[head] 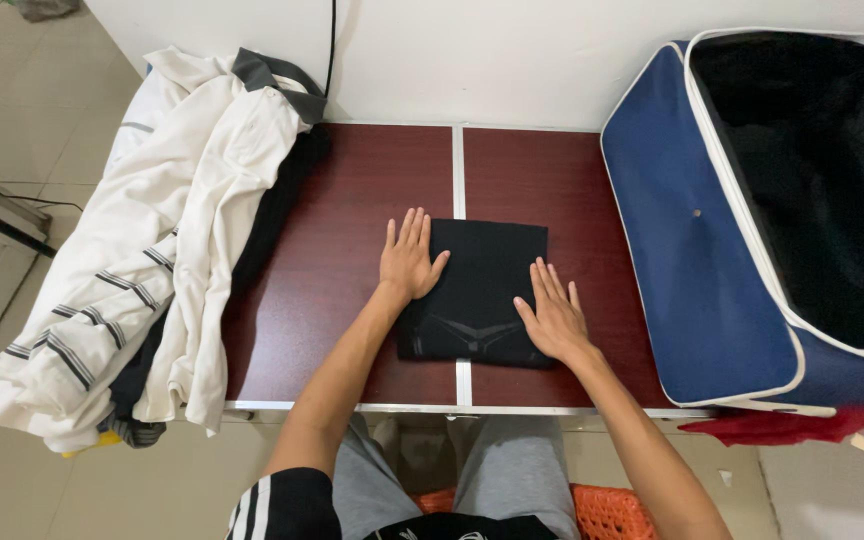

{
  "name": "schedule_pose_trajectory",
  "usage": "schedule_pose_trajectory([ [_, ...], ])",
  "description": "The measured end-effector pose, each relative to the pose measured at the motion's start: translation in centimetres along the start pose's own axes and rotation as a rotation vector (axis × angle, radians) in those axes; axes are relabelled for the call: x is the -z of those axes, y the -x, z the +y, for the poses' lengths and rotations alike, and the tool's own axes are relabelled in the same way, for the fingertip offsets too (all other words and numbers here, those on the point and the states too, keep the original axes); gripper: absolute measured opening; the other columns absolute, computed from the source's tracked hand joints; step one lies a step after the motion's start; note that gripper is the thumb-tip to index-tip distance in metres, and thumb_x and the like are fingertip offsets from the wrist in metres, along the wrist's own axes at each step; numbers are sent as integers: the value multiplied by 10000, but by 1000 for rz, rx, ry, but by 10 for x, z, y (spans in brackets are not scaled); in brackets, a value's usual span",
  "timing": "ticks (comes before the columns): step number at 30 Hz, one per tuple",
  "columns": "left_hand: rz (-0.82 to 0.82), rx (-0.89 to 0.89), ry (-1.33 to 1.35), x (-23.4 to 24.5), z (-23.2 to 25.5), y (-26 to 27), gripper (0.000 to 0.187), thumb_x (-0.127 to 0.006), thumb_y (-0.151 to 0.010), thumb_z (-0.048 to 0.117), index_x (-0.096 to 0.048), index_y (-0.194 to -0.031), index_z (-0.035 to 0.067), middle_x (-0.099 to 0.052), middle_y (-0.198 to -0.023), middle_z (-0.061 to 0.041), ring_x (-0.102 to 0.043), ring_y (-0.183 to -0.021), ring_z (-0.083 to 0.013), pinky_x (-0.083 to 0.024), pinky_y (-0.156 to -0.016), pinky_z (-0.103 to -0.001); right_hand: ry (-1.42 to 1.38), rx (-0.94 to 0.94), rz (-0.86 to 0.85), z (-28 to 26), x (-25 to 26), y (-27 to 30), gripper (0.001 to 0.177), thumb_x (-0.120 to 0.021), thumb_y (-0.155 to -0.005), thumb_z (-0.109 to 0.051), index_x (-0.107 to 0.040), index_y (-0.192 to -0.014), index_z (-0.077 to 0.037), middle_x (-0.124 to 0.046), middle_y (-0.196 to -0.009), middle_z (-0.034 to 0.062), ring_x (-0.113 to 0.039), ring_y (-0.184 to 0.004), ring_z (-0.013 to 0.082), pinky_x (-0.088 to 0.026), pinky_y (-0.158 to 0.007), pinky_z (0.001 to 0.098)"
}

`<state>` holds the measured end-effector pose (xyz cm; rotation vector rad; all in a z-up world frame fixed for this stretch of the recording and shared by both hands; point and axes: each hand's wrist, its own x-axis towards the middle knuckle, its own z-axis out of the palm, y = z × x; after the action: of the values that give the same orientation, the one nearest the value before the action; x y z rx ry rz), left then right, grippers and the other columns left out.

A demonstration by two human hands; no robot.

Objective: The person folds a black t-shirt on a table by hand and places it inside a blue suitcase.

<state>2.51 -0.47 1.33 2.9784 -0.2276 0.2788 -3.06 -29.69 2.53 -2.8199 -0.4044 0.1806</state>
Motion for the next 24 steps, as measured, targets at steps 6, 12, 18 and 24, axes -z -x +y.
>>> schedule_pose_trajectory([
  [6,23,-127,-481,20,48,7,709,-498,-958,333,-356,-1559,-14,-266,-1669,-166,-159,-1567,-324,-124,-1243,-504,-21,29,31,7,-6,17,743,-326,-1041,-486,-125,-1630,-80,-96,-1722,66,-74,-1580,222,-50,-1272,470],
  [12,76,-382,336,10,111,67,679,-492,-1012,420,-450,-1488,-62,-382,-1614,-205,-263,-1548,-348,-201,-1237,-558,-20,45,71,6,-5,17,719,-355,-1046,-455,-169,-1627,-74,-143,-1720,72,-109,-1585,217,-73,-1276,473],
  [18,36,-374,328,25,79,92,726,-463,-1028,509,-444,-1509,-34,-373,-1631,-182,-263,-1547,-344,-213,-1235,-554,-27,37,81,3,-5,17,735,-364,-1036,-470,-179,-1625,-71,-152,-1713,79,-113,-1578,224,-68,-1272,473],
  [24,42,-320,263,50,31,122,774,-518,-984,525,-431,-1505,-40,-356,-1625,-170,-260,-1525,-350,-219,-1219,-543,-33,38,82,3,-5,18,743,-345,-1036,-483,-167,-1626,-69,-146,-1716,79,-100,-1581,234,-58,-1271,474],
])
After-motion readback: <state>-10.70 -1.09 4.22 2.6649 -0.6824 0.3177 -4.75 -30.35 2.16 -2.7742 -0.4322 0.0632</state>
